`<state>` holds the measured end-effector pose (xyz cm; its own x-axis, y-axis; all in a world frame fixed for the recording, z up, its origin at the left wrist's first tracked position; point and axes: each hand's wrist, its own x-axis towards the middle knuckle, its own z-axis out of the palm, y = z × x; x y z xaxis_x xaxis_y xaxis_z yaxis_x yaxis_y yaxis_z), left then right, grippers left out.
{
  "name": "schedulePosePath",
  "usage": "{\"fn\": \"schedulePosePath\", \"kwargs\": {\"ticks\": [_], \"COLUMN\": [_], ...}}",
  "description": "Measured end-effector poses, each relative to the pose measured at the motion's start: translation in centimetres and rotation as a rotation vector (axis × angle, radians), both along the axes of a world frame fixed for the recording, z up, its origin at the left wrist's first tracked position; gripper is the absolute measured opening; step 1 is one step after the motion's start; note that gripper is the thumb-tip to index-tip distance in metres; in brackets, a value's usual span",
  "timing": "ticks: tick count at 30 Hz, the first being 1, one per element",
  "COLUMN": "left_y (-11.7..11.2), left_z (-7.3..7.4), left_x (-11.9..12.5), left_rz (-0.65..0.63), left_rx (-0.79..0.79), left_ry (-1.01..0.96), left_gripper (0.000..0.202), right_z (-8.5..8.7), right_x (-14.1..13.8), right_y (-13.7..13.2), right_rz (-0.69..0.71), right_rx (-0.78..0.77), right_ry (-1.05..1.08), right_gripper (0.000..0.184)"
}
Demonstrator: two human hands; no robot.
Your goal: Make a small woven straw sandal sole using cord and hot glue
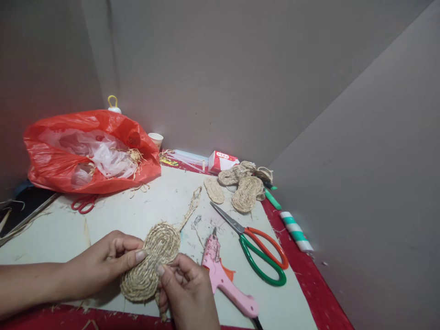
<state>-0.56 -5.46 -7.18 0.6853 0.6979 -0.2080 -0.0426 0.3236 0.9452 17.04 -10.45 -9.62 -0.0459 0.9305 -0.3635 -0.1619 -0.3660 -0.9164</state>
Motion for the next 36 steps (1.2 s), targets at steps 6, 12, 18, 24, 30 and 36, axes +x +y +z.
{"fn": "schedulePosePath", "kwargs": {"ticks": [6, 12, 18, 24, 30, 36], "left_y": [-0.1, 0.0, 0.1, -0.2, -0.6, -0.6], "left_z": [0.0, -0.2, -0.2, 0.0, 0.3, 1.7], "left_x": [0.1, 0.1, 0.1, 0.0, -0.3, -1.2], "left_rz": [-0.001, 0.014, 0.018, 0.045, 0.034, -0.001], "left_rx": [-0.031, -0.013, 0.006, 0.015, 0.121, 0.437], "left_ry": [-0.021, -0.003, 0.001, -0.038, -0.100, 0.025], "left_gripper": [0.041, 0.043, 0.043, 0.038, 0.035, 0.039], "right_z": [-0.7, -1.0, -0.2, -0.6, -0.9, -0.2], "right_x": [0.2, 0.2, 0.0, 0.2, 0.6, 0.6], "right_y": [0.0, -0.1, -0.1, -0.1, 0.2, 0.5], "right_rz": [0.007, 0.013, -0.006, 0.007, 0.013, -0.017], "right_rx": [0.023, 0.033, 0.021, 0.050, 0.137, 0.275], "right_ry": [0.000, 0.002, 0.016, 0.047, 0.031, -0.123], "right_gripper": [0.041, 0.040, 0.039, 0.037, 0.034, 0.030]}}
